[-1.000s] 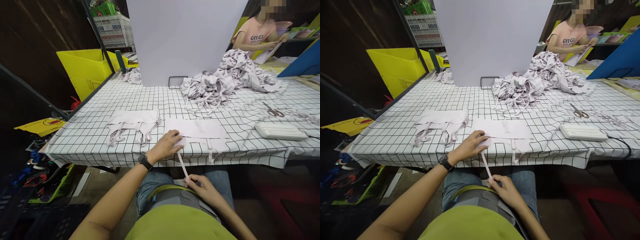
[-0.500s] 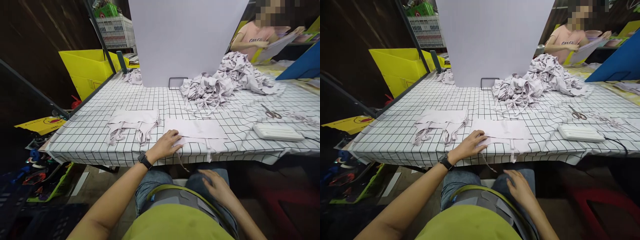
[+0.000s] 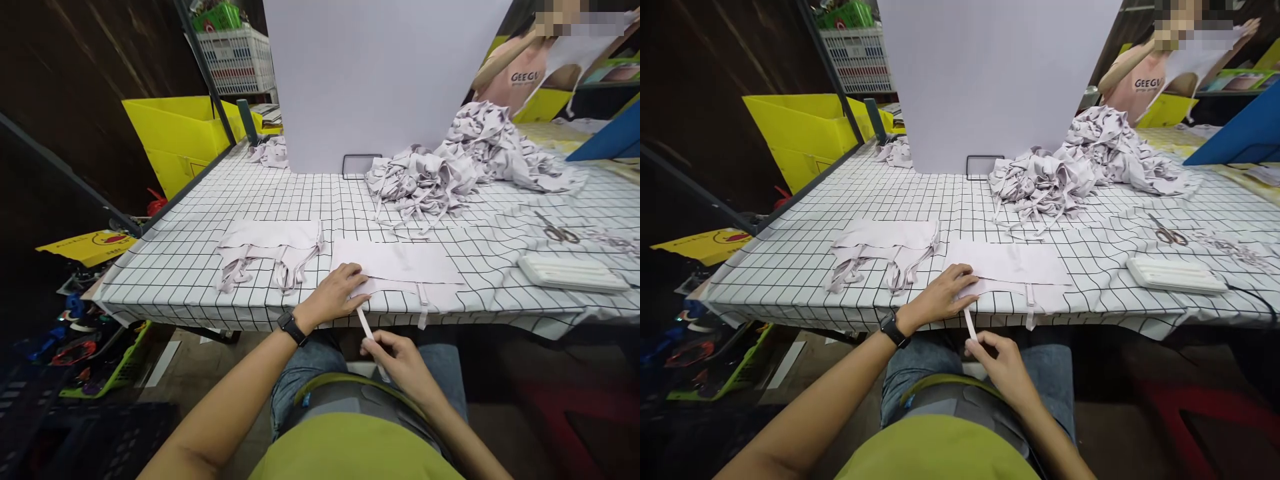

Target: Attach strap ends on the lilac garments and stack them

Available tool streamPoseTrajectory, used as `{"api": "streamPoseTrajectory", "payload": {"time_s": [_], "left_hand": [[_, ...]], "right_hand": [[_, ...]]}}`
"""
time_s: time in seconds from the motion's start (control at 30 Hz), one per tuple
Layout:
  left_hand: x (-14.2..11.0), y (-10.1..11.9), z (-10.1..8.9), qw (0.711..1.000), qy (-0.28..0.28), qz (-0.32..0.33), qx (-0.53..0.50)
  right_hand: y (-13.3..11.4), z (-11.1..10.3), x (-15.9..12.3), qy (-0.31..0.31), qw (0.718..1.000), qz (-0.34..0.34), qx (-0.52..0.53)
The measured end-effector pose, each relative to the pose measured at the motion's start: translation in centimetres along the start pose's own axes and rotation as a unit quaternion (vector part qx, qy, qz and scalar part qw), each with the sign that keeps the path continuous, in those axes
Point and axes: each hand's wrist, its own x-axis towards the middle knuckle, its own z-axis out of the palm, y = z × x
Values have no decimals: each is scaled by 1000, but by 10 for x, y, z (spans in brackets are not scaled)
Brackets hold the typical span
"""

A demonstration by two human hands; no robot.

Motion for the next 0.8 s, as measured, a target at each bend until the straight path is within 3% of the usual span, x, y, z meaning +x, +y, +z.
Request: {"api": "streamPoseTrajectory", "payload": {"time_s": [0.2, 0.37, 0.5, 0.67, 0.8], "left_hand": [[0, -1, 0, 1000, -3, 2, -2], [0, -2, 0, 1000, -3, 6, -1], [-1, -2, 0, 1000, -2, 5, 2], [-1, -3, 1, 1000, -4, 5, 2], [-1, -3, 0, 1000, -2, 4, -5]], "right_hand": [[-24, -42, -54, -71, 995, 69, -15], [-39, -63, -76, -112, 983, 138, 32], [-38, -72, -83, -111, 978, 170, 48], [-24, -76, -90, -108, 956, 231, 146], [-23, -75, -95, -72, 955, 227, 177]]}}
